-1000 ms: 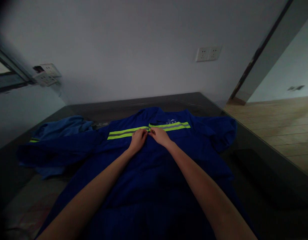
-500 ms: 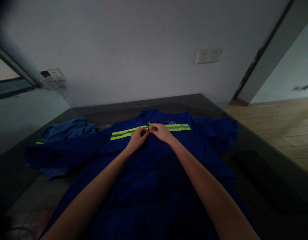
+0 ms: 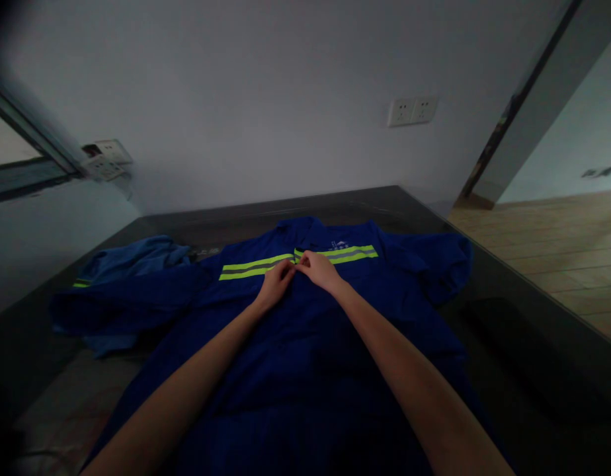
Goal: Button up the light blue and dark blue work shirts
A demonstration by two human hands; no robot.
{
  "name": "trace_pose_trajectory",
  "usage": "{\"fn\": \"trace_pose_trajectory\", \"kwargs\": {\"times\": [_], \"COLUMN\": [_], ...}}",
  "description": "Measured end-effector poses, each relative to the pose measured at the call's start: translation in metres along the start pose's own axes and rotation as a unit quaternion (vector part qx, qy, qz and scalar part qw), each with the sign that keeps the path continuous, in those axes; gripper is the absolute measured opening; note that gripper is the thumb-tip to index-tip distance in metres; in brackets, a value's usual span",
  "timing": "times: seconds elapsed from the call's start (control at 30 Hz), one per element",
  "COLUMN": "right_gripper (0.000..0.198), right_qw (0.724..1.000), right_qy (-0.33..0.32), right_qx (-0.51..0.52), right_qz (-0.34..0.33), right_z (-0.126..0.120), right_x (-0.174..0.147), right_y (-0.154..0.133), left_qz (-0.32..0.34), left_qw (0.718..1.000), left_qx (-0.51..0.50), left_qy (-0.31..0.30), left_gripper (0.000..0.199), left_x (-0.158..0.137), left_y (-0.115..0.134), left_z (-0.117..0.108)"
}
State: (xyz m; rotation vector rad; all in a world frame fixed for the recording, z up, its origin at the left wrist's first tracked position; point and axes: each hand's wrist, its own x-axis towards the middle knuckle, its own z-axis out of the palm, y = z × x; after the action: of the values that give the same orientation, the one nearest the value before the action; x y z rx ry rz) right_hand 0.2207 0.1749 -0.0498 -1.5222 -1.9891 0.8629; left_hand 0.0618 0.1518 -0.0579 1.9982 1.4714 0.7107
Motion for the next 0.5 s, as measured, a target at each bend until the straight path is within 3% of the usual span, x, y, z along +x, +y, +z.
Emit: {"fn": "trace_pose_trajectory", "kwargs": {"times": [0.2,0.5], "right_gripper": [0.013,0.006], "right_qw": [0.988,0.993], "right_qy": [-0.043,-0.037], "right_qx": [-0.132,-0.091], "right_qz": [-0.064,-0.066], "right_z": [-0.0009,0.001], "right_x": [-0.0057,-0.0042], "right_y": [-0.0016,0.0066], "left_qz": [-0.015,-0.028], "left_qw": [0.998,0.997], "left_qx": [0.049,0.068], "left_qy": [-0.023,-0.028], "left_gripper": [0.01,0.011], "left_x": [-0.0018,-0.0021], "left_y": [0.0031,0.0006], "left_z": [-0.0003,0.0003]}}
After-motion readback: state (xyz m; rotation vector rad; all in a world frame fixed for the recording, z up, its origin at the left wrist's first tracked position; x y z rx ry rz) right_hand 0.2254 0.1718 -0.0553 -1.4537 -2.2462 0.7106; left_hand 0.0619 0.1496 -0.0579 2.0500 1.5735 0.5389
